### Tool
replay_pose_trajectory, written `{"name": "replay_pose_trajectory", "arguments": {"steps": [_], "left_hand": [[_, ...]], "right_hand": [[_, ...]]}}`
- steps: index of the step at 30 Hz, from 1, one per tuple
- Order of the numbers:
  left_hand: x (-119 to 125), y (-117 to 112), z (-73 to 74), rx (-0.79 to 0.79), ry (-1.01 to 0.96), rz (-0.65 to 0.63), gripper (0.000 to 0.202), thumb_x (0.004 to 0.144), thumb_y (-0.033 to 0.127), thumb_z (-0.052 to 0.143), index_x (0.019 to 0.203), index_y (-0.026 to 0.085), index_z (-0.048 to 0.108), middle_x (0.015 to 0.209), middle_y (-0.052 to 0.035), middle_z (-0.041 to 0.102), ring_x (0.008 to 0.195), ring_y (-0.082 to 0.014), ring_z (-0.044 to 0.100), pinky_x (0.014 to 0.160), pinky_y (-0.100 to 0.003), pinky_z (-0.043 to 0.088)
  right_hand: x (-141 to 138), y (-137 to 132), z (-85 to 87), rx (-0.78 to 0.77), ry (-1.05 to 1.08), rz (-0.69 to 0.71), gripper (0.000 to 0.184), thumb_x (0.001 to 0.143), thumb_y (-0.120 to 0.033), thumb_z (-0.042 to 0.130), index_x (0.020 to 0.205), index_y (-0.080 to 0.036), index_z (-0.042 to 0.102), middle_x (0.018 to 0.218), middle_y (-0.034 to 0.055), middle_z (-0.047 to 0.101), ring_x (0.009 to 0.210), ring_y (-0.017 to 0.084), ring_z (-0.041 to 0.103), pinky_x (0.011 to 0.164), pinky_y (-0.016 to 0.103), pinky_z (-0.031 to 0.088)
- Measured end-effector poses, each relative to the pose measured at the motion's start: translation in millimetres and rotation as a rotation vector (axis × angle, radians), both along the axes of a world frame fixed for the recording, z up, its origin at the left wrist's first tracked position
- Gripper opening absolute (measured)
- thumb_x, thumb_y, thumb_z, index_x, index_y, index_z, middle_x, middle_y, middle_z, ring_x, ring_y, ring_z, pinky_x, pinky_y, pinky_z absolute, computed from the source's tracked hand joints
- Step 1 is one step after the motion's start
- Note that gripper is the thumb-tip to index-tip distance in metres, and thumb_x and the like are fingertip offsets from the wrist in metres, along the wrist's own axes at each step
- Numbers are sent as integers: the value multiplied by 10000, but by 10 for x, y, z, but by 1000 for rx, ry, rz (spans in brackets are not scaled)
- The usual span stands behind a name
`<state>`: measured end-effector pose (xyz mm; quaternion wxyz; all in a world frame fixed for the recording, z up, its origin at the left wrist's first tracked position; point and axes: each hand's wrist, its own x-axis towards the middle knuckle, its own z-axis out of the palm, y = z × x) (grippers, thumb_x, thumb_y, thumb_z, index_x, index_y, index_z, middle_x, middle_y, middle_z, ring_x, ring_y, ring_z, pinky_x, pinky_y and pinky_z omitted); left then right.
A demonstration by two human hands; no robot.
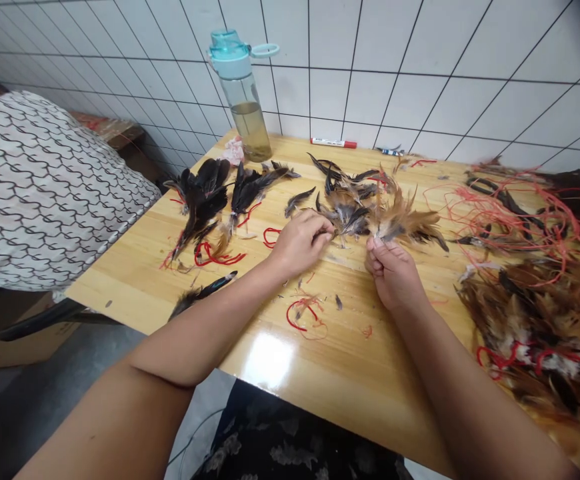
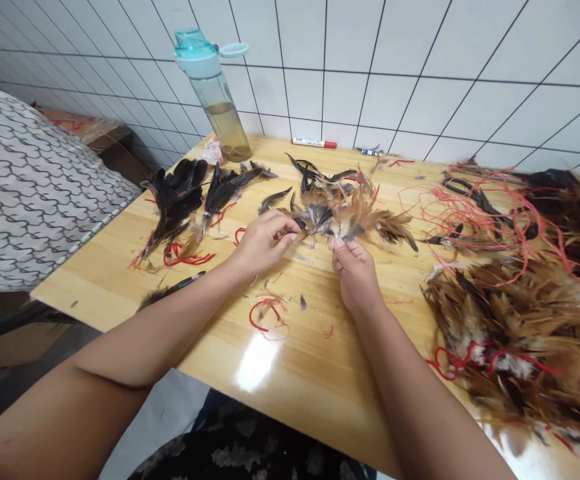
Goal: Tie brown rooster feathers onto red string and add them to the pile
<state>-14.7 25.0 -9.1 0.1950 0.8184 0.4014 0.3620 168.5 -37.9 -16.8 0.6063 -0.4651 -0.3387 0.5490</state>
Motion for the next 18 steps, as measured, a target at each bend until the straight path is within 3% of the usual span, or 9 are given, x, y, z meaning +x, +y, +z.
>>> {"name": "replay_pose_trajectory", "arguments": {"steps": [5,7,9,13,18], "left_hand": [[-85,71,66,-52,-72,245,139,855,228,549,739,163,587,702,1,561,685,-131,503,658,-263,392],[-108,94,81,-46,-111,281,138,867,238,536,769,159,592,712,0,559,676,-130,496,661,-269,393],[-98,86,62,29,-88,205,107,865,213,536,841,159,624,787,-17,581,748,-142,520,727,-285,412],[10,7,-58,152,149,-60,151,856,220,569,959,188,674,923,-55,602,924,-193,516,858,-341,412],[116,-52,-145,112,330,-106,139,854,174,549,929,180,667,932,-75,595,927,-218,485,832,-352,419]], "right_hand": [[23,0,8,0,31,-1,264,674,-376,740,679,-175,568,530,-63,371,448,55,274,415,226,199],[30,5,12,-6,56,-9,256,668,-356,742,681,-171,566,526,-66,367,444,49,273,412,219,188],[31,9,18,-6,66,-14,248,661,-345,741,680,-171,566,522,-66,364,444,48,268,411,218,180],[14,8,32,-6,27,-16,248,658,-368,730,674,-188,561,524,-61,368,447,61,256,412,233,173],[-19,-7,34,-5,-60,-19,304,665,-460,712,661,-202,552,520,-63,348,449,73,245,426,255,184]]}}
